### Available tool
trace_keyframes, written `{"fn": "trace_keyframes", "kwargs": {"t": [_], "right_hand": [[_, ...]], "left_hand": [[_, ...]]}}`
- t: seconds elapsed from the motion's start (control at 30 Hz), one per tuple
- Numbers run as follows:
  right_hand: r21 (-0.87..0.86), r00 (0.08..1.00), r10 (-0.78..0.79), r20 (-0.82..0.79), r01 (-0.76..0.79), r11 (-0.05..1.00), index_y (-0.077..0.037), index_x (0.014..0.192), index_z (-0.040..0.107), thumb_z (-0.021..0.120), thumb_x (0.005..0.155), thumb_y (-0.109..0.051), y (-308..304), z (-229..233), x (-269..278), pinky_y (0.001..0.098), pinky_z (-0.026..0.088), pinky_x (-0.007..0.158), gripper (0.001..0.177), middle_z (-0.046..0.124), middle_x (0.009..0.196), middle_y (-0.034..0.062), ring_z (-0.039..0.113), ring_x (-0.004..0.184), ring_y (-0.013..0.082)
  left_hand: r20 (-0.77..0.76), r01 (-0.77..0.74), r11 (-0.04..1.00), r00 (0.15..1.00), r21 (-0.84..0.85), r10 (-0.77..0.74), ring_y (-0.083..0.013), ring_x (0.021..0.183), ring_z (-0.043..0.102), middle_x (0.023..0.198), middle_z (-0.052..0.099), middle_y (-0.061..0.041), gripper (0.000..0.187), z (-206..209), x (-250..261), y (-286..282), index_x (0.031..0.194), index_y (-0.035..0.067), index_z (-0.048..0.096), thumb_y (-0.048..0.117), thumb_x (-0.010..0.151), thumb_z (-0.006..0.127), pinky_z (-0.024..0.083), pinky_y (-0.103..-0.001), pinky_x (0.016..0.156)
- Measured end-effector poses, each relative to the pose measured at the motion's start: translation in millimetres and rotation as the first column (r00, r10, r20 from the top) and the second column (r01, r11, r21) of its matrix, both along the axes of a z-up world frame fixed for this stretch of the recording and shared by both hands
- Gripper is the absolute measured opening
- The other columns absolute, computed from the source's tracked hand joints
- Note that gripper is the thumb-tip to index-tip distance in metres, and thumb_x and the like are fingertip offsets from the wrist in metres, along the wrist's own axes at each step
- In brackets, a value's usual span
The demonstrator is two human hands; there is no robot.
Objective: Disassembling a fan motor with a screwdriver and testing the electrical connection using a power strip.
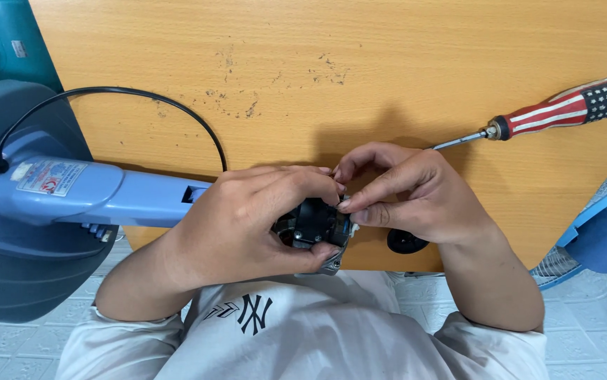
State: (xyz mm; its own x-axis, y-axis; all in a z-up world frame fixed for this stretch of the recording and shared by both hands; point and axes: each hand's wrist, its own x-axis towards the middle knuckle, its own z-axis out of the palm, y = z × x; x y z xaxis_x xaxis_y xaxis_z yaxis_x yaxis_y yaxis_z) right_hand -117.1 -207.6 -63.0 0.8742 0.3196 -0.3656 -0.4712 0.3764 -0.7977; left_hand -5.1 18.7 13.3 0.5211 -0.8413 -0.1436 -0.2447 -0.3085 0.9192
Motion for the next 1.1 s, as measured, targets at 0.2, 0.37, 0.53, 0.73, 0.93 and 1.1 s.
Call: {"fn": "trace_keyframes", "kwargs": {"t": [0.2,0.37,0.53,0.73,0.93,1.1], "right_hand": [[-0.022,1.0,0.018,-0.003,-0.018,1.0,-0.01,0.094,0.079,0.086,0.074,-0.001,-1.1,2.1,9.8,0.0219,0.055,0.08,0.023,0.07,0.112,0.0114,0.067,0.093,0.0152],[-0.046,0.998,0.052,-0.029,-0.053,0.998,-0.005,0.083,0.078,0.087,0.071,0.003,-4.3,9.7,22.2,0.0202,0.054,0.074,0.017,0.068,0.098,0.0085,0.065,0.085,0.0137],[0.011,0.986,0.166,-0.027,-0.166,0.986,-0.004,0.092,0.067,0.087,0.07,0.005,-8.5,9.8,35.4,0.0238,0.056,0.082,0.031,0.071,0.093,0.0059,0.068,0.085,0.0139],[0.032,0.942,0.327,-0.074,-0.325,0.945,-0.005,0.097,0.062,0.088,0.067,0.001,-12.4,8.0,53.7,0.0222,0.051,0.071,0.041,0.065,0.087,0.0033,0.059,0.079,0.0115],[-0.095,0.967,0.249,-0.05,-0.253,0.963,-0.006,0.096,0.058,0.091,0.067,-0.002,-9.1,16.5,53.9,0.0216,0.049,0.066,0.044,0.061,0.08,0.0024,0.059,0.074,0.011],[-0.129,0.985,0.173,-0.025,-0.175,0.976,-0.005,0.107,0.058,0.089,0.068,0.001,-7.6,15.5,41.1,0.023,0.052,0.074,0.05,0.061,0.089,0.0034,0.06,0.082,0.012]], "left_hand": [[0.024,0.005,1.0,1.0,-0.005,-0.005,-0.0227,0.094,0.079,0.104,0.078,-0.01,0.052,-1.2,-1.1,0.6,0.11,0.002,0.064,0.012,0.067,0.093,0.064,-0.033,0.079],[0.035,0.01,1.0,0.999,0.0,-0.01,-0.0237,0.096,0.079,0.103,0.078,-0.01,0.05,0.0,-0.6,-0.1,0.108,0.003,0.064,0.013,0.067,0.093,0.063,-0.034,0.079],[0.026,0.027,0.999,0.999,-0.018,-0.027,-0.0249,0.099,0.078,0.105,0.077,-0.01,0.045,0.9,1.3,-0.5,0.104,0.004,0.065,0.012,0.068,0.091,0.062,-0.035,0.083],[0.062,0.036,0.999,0.997,-0.024,-0.035,-0.0231,0.092,0.077,0.11,0.077,-0.011,0.041,-1.5,0.1,-0.8,0.106,0.004,0.073,0.011,0.069,0.089,0.064,-0.032,0.078],[0.08,0.017,1.0,0.997,0.002,-0.017,-0.0247,0.094,0.077,0.112,0.076,-0.015,0.041,-2.8,-1.0,0.8,0.101,0.002,0.07,0.016,0.069,0.091,0.063,-0.033,0.077],[0.098,-0.003,1.0,0.995,0.011,0.001,-0.0226,0.091,0.077,0.11,0.077,-0.013,0.04,-0.9,-1.6,-1.5,0.101,0.002,0.071,0.013,0.067,0.09,0.062,-0.032,0.075]]}}
